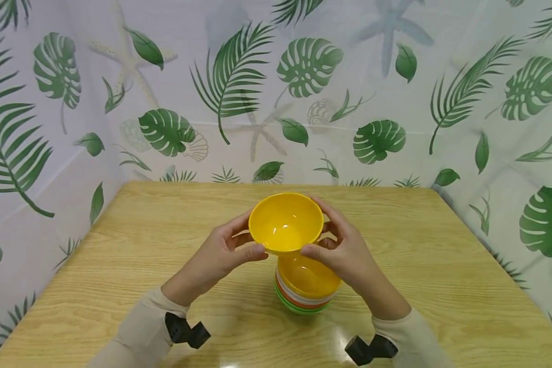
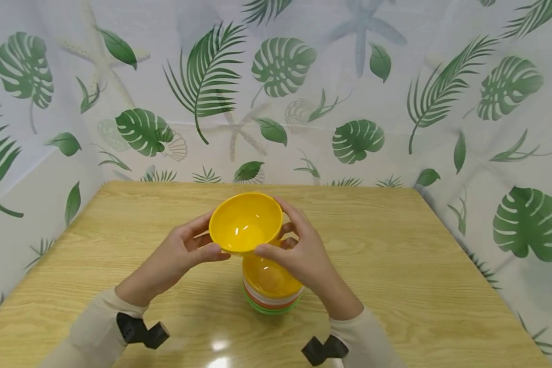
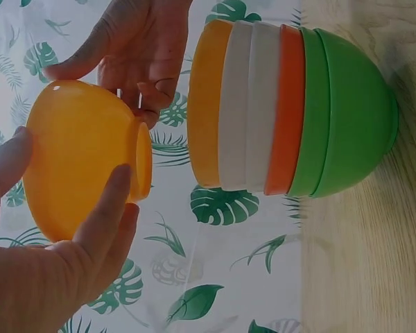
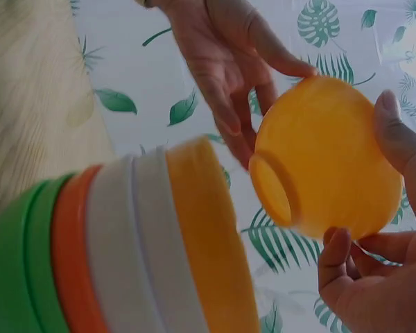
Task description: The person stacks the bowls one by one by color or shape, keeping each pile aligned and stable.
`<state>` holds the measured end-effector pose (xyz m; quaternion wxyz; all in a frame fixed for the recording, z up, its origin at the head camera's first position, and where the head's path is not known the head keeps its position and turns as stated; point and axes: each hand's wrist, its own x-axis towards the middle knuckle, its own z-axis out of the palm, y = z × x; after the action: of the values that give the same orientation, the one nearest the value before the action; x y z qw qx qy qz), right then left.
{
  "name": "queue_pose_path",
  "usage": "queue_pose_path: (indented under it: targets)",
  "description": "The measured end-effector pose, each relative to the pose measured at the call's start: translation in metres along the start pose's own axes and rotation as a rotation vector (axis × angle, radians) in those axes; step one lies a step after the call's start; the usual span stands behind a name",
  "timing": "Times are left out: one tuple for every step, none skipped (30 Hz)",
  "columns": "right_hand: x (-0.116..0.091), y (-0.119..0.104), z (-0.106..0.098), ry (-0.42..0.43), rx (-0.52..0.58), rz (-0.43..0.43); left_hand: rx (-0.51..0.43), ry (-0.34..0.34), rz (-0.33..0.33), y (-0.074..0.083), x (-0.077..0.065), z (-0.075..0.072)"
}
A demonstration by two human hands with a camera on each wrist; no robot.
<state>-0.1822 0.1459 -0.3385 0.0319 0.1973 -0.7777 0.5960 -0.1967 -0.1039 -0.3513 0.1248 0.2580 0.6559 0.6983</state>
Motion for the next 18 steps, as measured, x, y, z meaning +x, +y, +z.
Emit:
queue_pose_path:
  targets:
    - [0.000, 0.001, -0.002, -0.005, -0.008, -0.008, 0.024, 0.008, 0.001, 0.000, 0.000, 0.000]
    - [0.000, 0.003, -0.003, -0.012, -0.015, -0.017, 0.057, 0.019, 0.006, 0.001, -0.001, 0.000]
    - [0.000, 0.004, -0.005, -0.020, -0.019, -0.019, 0.090, 0.035, 0.014, 0.001, -0.001, 0.000]
    - [-0.001, 0.006, -0.007, -0.024, -0.024, -0.019, 0.112, 0.049, 0.019, 0.001, 0.000, 0.001]
    - [-0.002, 0.007, -0.010, -0.030, -0.025, -0.023, 0.121, 0.061, 0.026, 0.002, 0.001, 0.003]
    - [-0.002, 0.008, -0.012, -0.036, -0.031, -0.030, 0.128, 0.072, 0.036, 0.002, 0.002, 0.004]
    - [-0.003, 0.009, -0.013, -0.045, -0.033, -0.036, 0.124, 0.078, 0.045, 0.002, 0.003, 0.005]
    - [-0.004, 0.010, -0.014, -0.054, -0.037, -0.042, 0.121, 0.081, 0.059, 0.002, 0.004, 0.007]
    - [-0.005, 0.010, -0.016, -0.063, -0.038, -0.045, 0.109, 0.085, 0.066, 0.003, 0.005, 0.008]
    - [-0.006, 0.011, -0.016, -0.071, -0.040, -0.051, 0.098, 0.086, 0.073, 0.003, 0.005, 0.009]
    - [-0.006, 0.011, -0.017, -0.076, -0.042, -0.058, 0.090, 0.087, 0.078, 0.003, 0.005, 0.010]
    - [-0.007, 0.012, -0.018, -0.081, -0.045, -0.062, 0.089, 0.085, 0.084, 0.003, 0.006, 0.011]
    - [-0.008, 0.012, -0.019, -0.082, -0.048, -0.068, 0.090, 0.079, 0.091, 0.002, 0.006, 0.013]
    - [-0.008, 0.012, -0.020, -0.081, -0.058, -0.076, 0.094, 0.074, 0.096, 0.002, 0.006, 0.014]
    - [-0.009, 0.013, -0.021, -0.080, -0.069, -0.084, 0.097, 0.070, 0.099, 0.001, 0.007, 0.015]
    - [-0.009, 0.013, -0.023, -0.078, -0.080, -0.093, 0.097, 0.063, 0.105, 0.000, 0.007, 0.016]
    - [-0.010, 0.014, -0.024, -0.076, -0.092, -0.105, 0.098, 0.054, 0.111, -0.001, 0.007, 0.017]
    - [-0.010, 0.014, -0.026, -0.078, -0.105, -0.115, 0.100, 0.046, 0.116, -0.002, 0.007, 0.019]
